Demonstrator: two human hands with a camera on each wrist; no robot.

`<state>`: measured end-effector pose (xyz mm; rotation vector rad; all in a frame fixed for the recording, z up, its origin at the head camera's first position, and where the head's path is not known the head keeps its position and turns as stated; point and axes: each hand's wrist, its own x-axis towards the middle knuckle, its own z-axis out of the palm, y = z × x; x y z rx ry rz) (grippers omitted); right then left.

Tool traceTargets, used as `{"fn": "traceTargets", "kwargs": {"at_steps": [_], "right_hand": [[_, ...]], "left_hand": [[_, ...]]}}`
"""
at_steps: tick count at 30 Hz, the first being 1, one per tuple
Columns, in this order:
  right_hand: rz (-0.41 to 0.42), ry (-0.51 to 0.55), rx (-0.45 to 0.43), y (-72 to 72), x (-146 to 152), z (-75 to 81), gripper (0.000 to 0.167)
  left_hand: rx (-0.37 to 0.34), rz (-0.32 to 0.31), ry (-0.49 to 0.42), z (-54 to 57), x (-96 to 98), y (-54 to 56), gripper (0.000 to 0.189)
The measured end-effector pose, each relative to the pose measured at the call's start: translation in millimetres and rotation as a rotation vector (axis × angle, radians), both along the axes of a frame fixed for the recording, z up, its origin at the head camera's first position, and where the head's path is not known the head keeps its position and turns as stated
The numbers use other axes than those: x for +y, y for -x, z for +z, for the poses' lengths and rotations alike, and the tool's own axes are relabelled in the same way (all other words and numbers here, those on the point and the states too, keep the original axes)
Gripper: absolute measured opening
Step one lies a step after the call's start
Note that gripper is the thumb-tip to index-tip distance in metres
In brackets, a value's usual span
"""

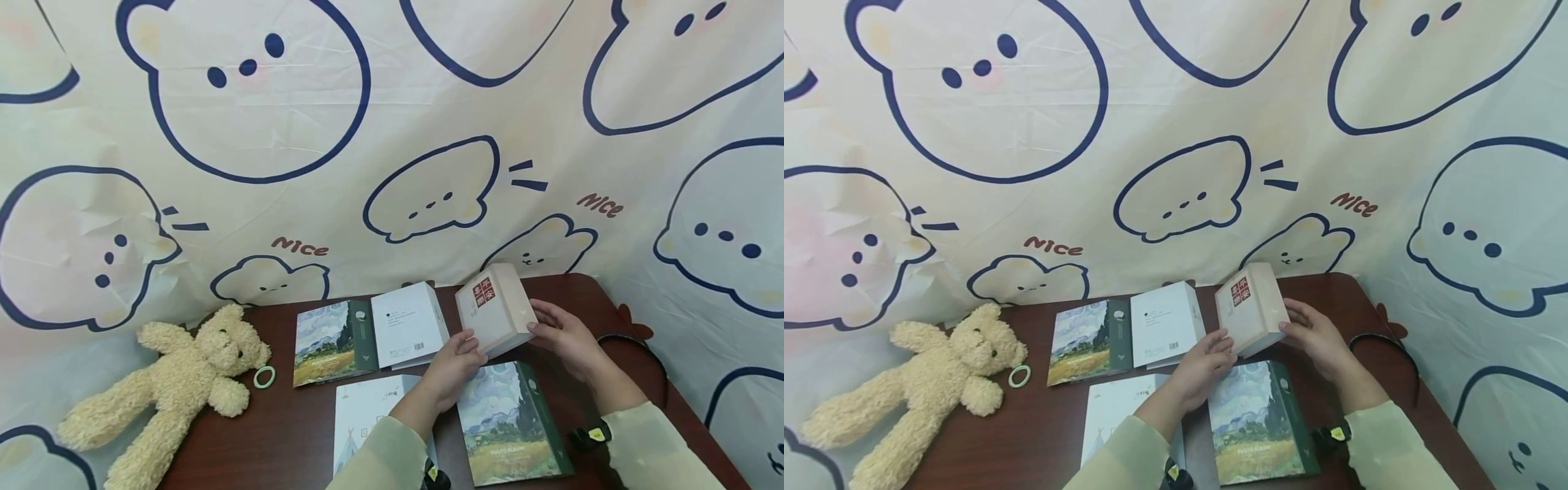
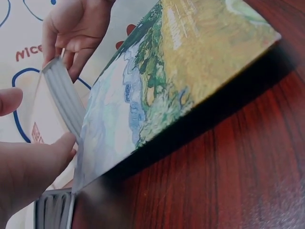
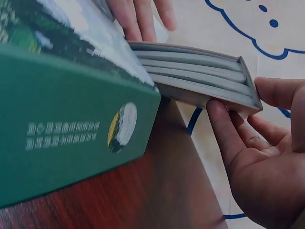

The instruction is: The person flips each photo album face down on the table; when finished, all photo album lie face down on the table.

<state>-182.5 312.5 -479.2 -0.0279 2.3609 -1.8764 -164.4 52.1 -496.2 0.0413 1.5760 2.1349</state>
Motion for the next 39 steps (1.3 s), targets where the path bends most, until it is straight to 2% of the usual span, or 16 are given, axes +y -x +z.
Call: {"fn": "traceTargets", "kwargs": {"at_steps": [15,24,33,39], "right_hand": [[-0.076,-0.078,-0.093,6.9,8,-23.6,0.091],[-0.114,-0.146,-0.142,11.2,3,-36.5,0.086],[-0.189,-0.312,-0.071,12.4,-5,-41.5,0.077],[-0.215,-0.378,-0.067,11.6,-11,-41.3,0.073]], "left_hand": [[-0.008,0.003,-0.021,-4.7,1.6,1.8,0.082],[0.013,0.008,0.028,-5.4,-0.8,5.6,0.083],[0.039,-0.014,0.071,-3.6,-5.7,8.3,0.084],[0.047,-0.025,0.079,-3.5,-8.5,11.2,0.084]]}}
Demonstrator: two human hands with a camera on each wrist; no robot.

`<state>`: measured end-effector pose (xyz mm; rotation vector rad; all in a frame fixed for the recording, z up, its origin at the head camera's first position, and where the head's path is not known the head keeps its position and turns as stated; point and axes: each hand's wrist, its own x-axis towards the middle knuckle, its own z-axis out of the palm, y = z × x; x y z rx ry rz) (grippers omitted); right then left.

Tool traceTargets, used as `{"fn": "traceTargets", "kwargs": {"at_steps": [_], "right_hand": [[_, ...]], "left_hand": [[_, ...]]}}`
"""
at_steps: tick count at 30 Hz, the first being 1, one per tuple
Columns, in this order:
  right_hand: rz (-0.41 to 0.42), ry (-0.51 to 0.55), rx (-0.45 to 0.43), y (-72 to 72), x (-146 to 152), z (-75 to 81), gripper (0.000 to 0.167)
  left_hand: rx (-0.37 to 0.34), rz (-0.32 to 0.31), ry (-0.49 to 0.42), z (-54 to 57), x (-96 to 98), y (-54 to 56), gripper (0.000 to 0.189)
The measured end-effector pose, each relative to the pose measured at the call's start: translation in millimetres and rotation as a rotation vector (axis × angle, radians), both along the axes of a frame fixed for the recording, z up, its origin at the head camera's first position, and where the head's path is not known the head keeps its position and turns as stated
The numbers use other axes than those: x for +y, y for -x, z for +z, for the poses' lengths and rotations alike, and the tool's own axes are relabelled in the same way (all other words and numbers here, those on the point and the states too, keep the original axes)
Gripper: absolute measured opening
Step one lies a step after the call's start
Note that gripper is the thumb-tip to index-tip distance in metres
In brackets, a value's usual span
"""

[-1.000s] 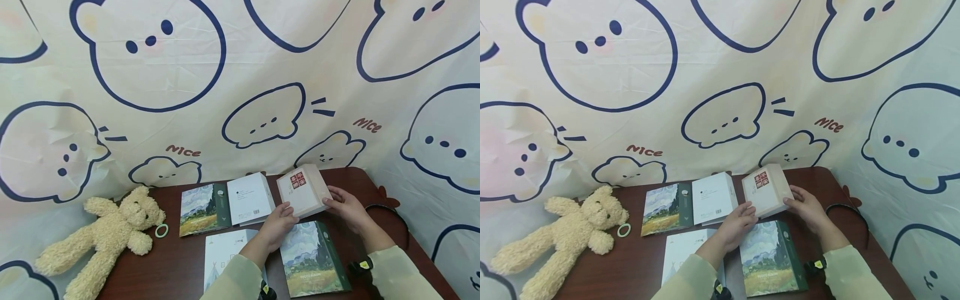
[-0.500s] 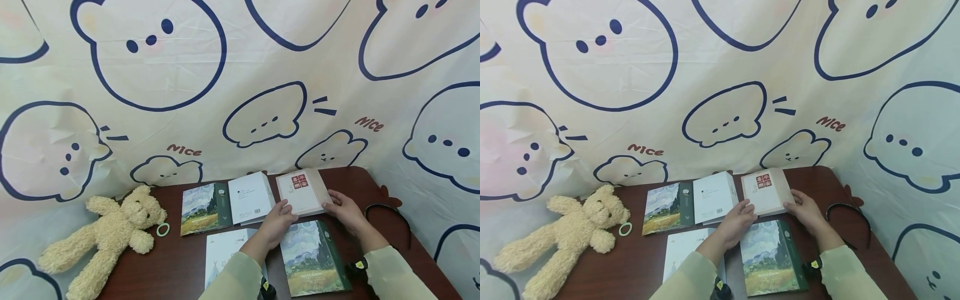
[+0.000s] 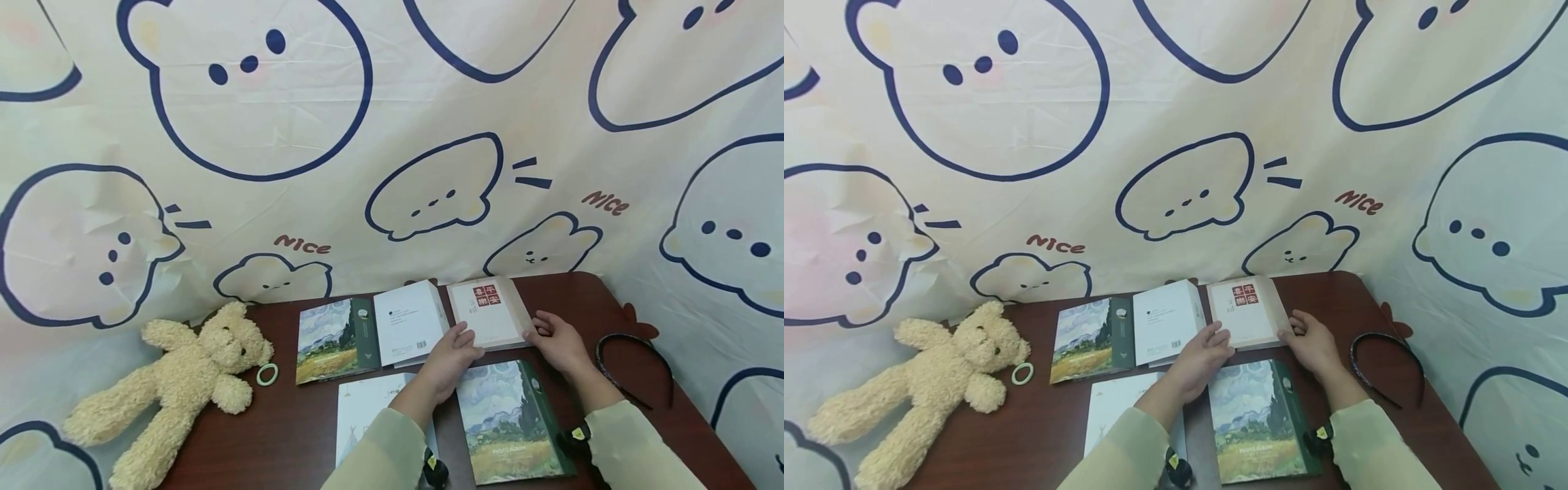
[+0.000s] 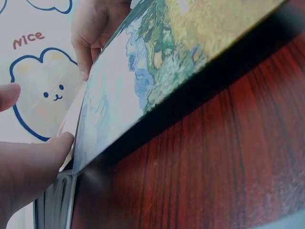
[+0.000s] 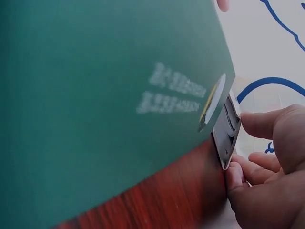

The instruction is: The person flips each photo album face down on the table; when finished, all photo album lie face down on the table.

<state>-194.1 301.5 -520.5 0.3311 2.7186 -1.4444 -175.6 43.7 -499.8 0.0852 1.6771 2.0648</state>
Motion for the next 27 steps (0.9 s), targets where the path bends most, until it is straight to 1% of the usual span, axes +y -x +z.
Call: {"fn": "traceTargets", "kwargs": {"at_steps": [6,9,14,17,20,22,25,27], "right_hand": [[0.018,-0.011,-0.012,0.8,1,5.5,0.073],[0.03,-0.018,-0.011,-2.7,2,9.6,0.073],[0.055,-0.039,0.022,-11.8,2,17.0,0.071],[0.075,-0.049,0.056,-15.6,-2,20.6,0.069],[0.092,-0.065,0.092,-21.6,-4,24.6,0.069],[0.106,-0.088,0.118,-26.6,-5,27.3,0.069],[0.132,-0.126,0.147,-35.3,-8,31.5,0.07],[0.149,-0.142,0.16,-41.8,-10,34.8,0.07]], "left_hand": [[0.003,-0.025,-0.034,0.7,-3.2,1.9,0.086],[0.009,-0.033,-0.048,1.5,-6.6,1.6,0.087],[0.021,-0.046,-0.079,3.9,-16.4,-0.1,0.085],[0.035,-0.061,-0.094,8.5,-24.2,-1.5,0.082],[0.059,-0.071,-0.097,14.5,-32.6,-5.4,0.078],[0.078,-0.067,-0.09,17.8,-40.0,-9.8,0.075],[0.102,-0.063,-0.061,21.9,-53.5,-17.1,0.072],[0.12,-0.064,-0.021,23.8,-63.6,-22.0,0.072]]}}
